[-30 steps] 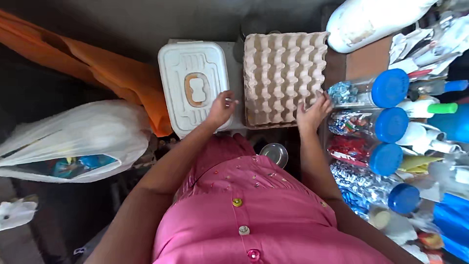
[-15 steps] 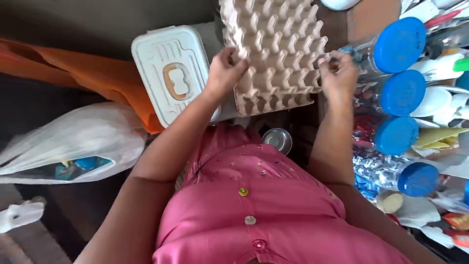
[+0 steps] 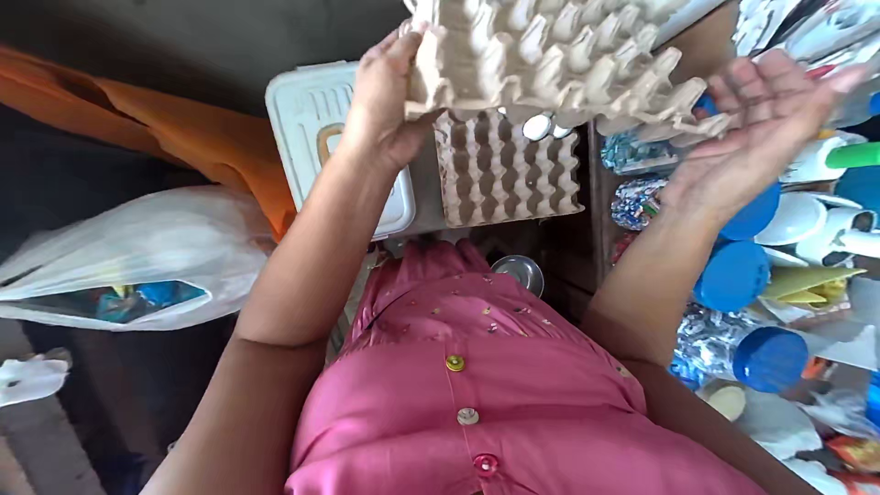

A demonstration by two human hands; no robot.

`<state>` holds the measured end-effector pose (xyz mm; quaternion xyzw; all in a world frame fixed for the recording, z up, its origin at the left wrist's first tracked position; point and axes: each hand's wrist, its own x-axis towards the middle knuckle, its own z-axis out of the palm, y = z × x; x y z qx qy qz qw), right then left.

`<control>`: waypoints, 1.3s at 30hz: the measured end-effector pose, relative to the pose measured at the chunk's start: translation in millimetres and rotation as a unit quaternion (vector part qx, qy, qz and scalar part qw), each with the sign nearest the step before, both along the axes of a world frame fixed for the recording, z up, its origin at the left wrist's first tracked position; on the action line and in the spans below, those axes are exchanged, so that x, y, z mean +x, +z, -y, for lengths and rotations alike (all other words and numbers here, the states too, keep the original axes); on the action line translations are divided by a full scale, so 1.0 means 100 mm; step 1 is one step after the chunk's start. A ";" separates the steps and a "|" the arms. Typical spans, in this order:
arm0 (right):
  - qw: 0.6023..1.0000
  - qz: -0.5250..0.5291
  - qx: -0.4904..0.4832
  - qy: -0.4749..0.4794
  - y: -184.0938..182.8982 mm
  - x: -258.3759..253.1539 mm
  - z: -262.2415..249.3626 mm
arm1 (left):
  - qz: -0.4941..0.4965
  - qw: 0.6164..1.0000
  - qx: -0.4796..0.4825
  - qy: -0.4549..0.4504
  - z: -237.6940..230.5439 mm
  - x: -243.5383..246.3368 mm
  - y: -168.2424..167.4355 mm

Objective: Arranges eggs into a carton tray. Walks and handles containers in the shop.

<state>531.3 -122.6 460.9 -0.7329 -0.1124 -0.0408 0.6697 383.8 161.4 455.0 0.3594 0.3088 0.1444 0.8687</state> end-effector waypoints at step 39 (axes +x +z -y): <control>0.663 0.114 -0.683 0.287 -1.52 0.39 -0.64 | -0.456 0.815 0.337 0.119 -0.71 -2.81 -1.54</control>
